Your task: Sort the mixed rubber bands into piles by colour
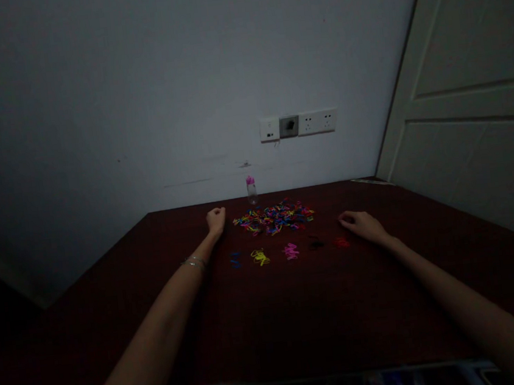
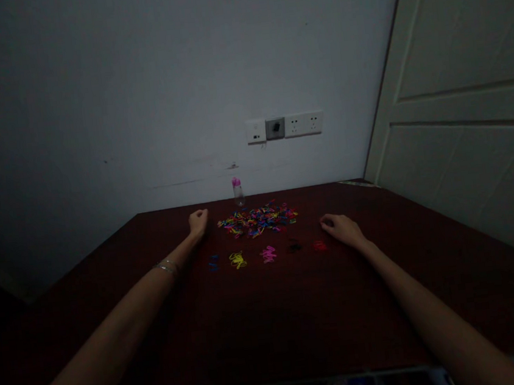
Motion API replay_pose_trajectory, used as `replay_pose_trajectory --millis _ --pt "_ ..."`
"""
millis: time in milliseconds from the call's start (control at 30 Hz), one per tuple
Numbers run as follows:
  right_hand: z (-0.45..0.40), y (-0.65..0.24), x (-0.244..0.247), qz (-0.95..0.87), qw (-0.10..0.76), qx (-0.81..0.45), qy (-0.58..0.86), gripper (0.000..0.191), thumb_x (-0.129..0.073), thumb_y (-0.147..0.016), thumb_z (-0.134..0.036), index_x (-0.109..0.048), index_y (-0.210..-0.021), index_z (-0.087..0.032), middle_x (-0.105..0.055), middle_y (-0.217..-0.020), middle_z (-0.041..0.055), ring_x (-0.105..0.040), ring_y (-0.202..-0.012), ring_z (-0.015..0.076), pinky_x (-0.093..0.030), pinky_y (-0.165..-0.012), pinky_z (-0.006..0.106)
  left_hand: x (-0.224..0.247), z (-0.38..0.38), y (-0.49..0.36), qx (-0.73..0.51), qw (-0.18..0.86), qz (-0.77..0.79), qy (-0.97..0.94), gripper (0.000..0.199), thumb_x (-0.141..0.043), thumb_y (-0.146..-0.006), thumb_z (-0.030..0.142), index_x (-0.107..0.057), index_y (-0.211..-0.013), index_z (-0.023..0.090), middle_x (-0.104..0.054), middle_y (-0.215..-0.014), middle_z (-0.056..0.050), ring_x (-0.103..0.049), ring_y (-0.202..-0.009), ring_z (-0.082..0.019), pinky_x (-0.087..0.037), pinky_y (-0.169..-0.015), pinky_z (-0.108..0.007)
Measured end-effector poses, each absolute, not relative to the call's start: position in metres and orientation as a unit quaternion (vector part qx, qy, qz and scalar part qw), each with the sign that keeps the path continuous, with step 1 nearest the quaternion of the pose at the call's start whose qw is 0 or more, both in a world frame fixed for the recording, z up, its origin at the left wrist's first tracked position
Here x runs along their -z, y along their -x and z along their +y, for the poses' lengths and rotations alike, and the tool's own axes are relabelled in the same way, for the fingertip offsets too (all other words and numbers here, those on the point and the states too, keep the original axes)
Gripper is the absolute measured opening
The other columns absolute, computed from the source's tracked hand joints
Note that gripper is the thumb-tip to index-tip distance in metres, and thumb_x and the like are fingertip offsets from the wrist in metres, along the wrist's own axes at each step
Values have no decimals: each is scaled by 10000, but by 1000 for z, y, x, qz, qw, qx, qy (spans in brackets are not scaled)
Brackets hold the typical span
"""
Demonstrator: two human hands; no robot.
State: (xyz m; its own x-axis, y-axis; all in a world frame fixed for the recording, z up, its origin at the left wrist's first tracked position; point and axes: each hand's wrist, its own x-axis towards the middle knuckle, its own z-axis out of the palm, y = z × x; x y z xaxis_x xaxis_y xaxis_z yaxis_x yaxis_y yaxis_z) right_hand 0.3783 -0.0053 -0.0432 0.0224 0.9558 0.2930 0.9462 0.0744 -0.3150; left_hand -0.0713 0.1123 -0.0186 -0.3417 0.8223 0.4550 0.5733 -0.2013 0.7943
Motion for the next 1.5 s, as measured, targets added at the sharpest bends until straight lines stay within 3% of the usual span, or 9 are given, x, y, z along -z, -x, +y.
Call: replay_pose_trajectory --millis 267,400,567,1000,1267,1500 --pt "5 -336 25 -770 278 -120 562 266 -503 -758 -337 -654 -896 -168 -657 -778 36 -601 -702 158 -464 -651 259 37 119 103 -572 170 650 -469 251 -449 -697 310 -608 -597 145 -522 -508 -7 -474 -532 -132 -330 -512 -213" --pt "13 -303 21 -798 268 -148 519 244 -572 -720 -307 -650 -915 -183 -659 -839 28 -606 -759 158 -475 -703 268 38 118 103 -567 181 648 -476 237 -456 -677 303 -605 -574 150 -507 -475 -9 -474 -520 -138 -333 -509 -216" --pt "19 -285 22 -800 233 -99 544 301 -605 -711 -296 -638 -994 -198 -648 -1006 67 -597 -892 196 -467 -766 296 38 114 106 -607 177 633 -446 247 -428 -672 303 -609 -604 149 -505 -475 0 -468 -502 -130 -340 -505 -212" --pt "14 -284 25 -789 220 -50 572 295 -494 -767 -230 -614 -1036 -240 -653 -985 45 -601 -850 179 -435 -666 244 38 115 109 -645 177 631 -393 275 -404 -663 302 -619 -636 134 -499 -483 5 -450 -471 -114 -334 -476 -207" --pt "13 -305 20 -791 275 -83 540 344 -492 -736 -216 -610 -1059 -192 -657 -848 39 -593 -711 145 -449 -663 244 36 112 106 -670 221 599 -379 229 -411 -649 280 -585 -623 133 -414 -442 39 -379 -414 -84 -292 -435 -194" --pt "-3 -341 7 -787 198 -164 561 292 -501 -667 -205 -661 -908 -167 -655 -749 33 -574 -634 133 -446 -595 233 36 111 103 -669 242 587 -386 222 -419 -652 288 -572 -627 129 -413 -445 38 -365 -405 -73 -282 -422 -184"
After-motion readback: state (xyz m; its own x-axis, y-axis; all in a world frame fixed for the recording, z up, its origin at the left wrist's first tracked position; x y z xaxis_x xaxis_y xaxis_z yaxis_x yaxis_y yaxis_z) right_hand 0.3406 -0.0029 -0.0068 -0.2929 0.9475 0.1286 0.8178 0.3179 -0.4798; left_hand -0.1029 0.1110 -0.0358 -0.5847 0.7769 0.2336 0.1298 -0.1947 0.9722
